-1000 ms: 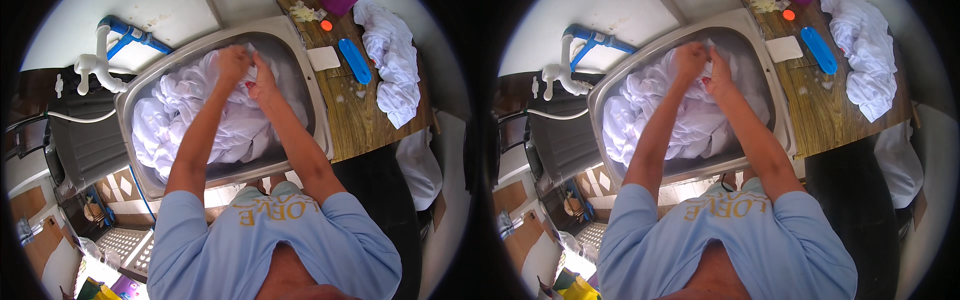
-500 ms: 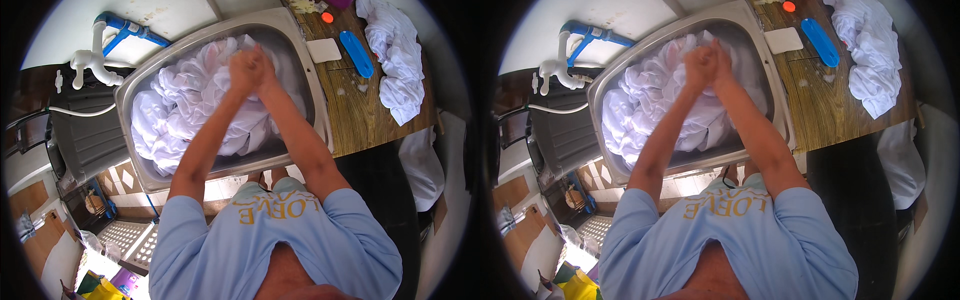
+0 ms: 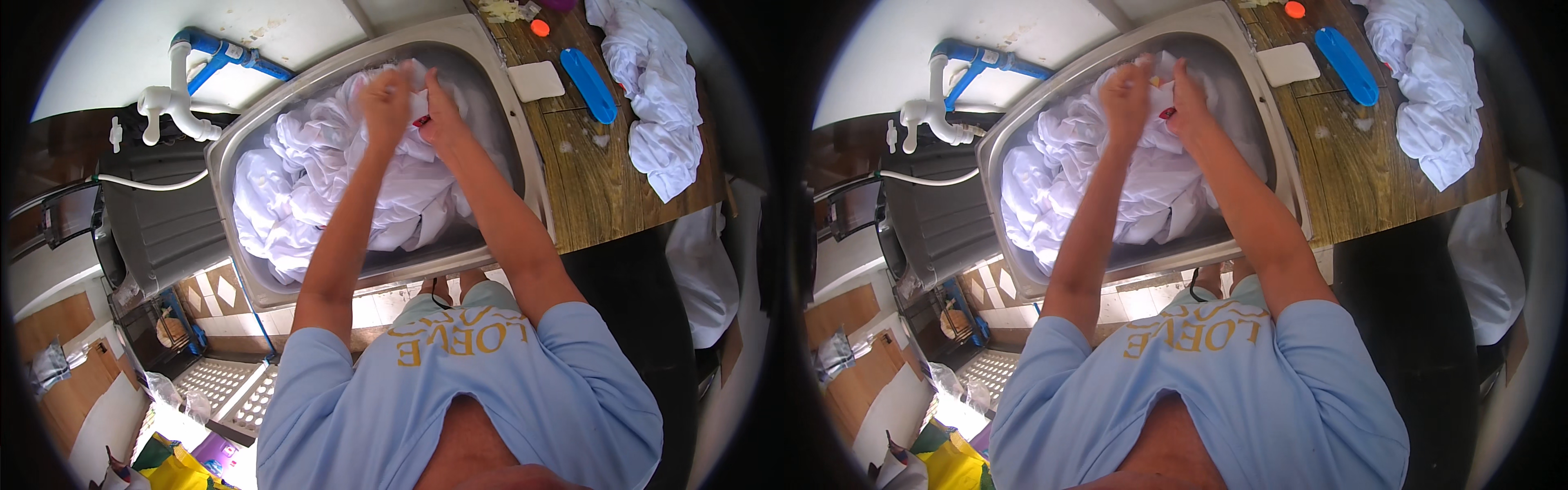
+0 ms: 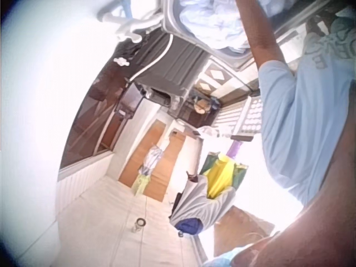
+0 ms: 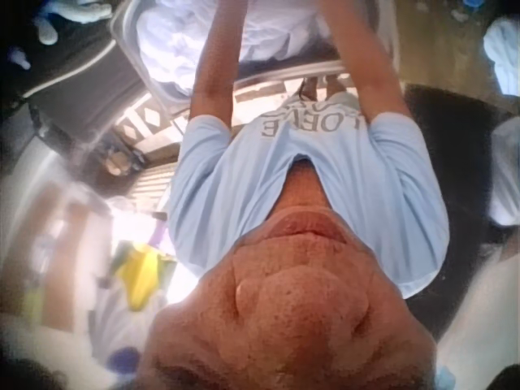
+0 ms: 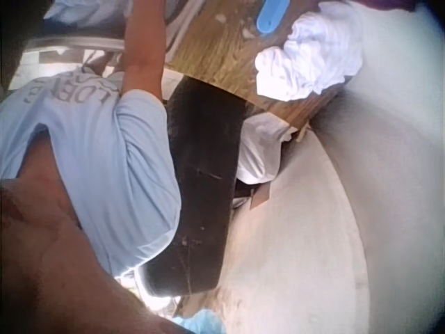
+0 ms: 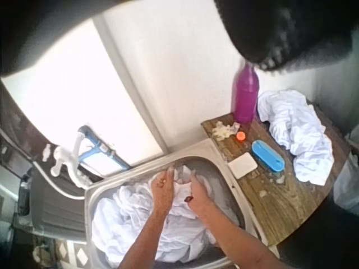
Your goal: The person washes white t-shirts by hand in a sink filled with water. They scrub the fabric against itself and lift the items to check for stains before submerging them again.
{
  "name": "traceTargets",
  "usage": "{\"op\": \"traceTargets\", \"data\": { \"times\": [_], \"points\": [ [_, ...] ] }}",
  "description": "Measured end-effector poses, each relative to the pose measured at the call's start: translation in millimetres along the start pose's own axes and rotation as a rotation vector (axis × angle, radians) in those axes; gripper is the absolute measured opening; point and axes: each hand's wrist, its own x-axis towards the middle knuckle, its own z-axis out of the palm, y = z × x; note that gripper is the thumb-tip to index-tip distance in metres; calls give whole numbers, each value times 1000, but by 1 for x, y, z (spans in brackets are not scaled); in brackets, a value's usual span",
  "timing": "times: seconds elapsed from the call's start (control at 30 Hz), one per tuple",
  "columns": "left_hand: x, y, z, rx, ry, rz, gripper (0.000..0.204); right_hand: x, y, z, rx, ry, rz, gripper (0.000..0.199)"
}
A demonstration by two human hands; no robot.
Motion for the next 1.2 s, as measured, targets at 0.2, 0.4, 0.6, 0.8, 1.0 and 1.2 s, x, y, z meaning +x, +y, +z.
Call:
{"op": "traceTargets", "data": {
  "times": [0.2,0.4,0.6,0.8,1.0,1.2],
  "points": [
    [9,-25,-2,315,-140,55,7,-6,25,3,11,138,-118,37],
    [8,-16,14,397,-203,157,9,1,27,-26,-803,229,-580,41],
    [10,-33,-3,234,-184,40,9,-21,20,19,-81,327,-51,36],
    [-11,-19,21,379,-212,276,15,7,10,-41,116,-214,-32,36],
    [27,-48,-15,270,-63,-147,22,-21,9,20,-2,283,-76,39],
    [-20,2,28,289,-220,273,7,-5,3,-34,32,-45,-59,41]
  ]
}}
